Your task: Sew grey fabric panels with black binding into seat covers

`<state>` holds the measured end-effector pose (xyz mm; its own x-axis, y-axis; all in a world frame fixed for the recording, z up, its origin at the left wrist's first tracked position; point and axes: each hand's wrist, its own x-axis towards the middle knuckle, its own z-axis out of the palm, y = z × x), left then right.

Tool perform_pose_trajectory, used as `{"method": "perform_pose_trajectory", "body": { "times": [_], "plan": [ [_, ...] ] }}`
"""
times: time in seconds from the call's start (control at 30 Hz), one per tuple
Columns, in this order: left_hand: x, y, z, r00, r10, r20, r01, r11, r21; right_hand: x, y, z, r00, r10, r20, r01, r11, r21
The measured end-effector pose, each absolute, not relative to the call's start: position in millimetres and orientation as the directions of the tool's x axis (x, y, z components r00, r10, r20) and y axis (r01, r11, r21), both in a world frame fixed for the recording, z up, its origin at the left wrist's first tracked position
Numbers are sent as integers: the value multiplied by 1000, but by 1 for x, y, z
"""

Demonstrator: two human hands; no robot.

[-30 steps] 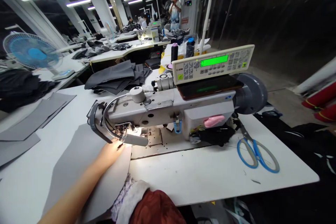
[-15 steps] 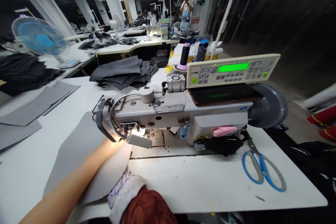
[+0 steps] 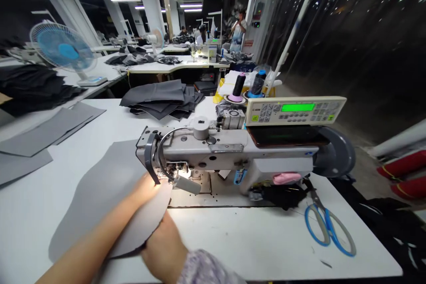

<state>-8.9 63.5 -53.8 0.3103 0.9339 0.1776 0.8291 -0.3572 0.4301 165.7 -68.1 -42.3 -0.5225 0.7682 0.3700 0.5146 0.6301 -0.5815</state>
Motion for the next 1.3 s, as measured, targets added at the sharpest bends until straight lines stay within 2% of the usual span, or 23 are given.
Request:
{"method": "perform_pose_trajectory", "body": {
  "times": [0.1, 0.23, 0.3, 0.47, 0.63, 0.77, 0.9, 1.3],
  "plan": [
    [-11, 63, -59, 366, 906, 211, 816, -422, 396, 187, -79, -59, -413, 833, 368, 617, 553, -559],
    [-14, 67, -58, 413, 883, 222, 805, -468, 364, 189, -93, -81, -596, 707, 381, 595, 707, -382],
    [-13, 68, -56, 423, 881, 212, 807, -472, 354, 182, -94, -83, -639, 689, 344, 589, 725, -358],
    [-7, 51, -53, 389, 898, 205, 849, -436, 299, 176, -85, -70, -653, 716, 247, 604, 689, -400],
    [-21, -4, -63, 257, 922, 291, 905, -335, 261, 175, -72, -69, -652, 718, 244, 589, 682, -433],
    [-42, -29, -76, 249, 931, 268, 927, -309, 214, 171, -69, -74, -630, 726, 275, 587, 677, -444],
    [-44, -22, -84, 191, 939, 287, 944, -255, 207, 171, -72, -76, -595, 741, 312, 602, 668, -437],
    [-37, 23, -75, 135, 949, 285, 941, -213, 265, 174, -71, -75, -565, 767, 304, 607, 636, -477]
  ]
}}
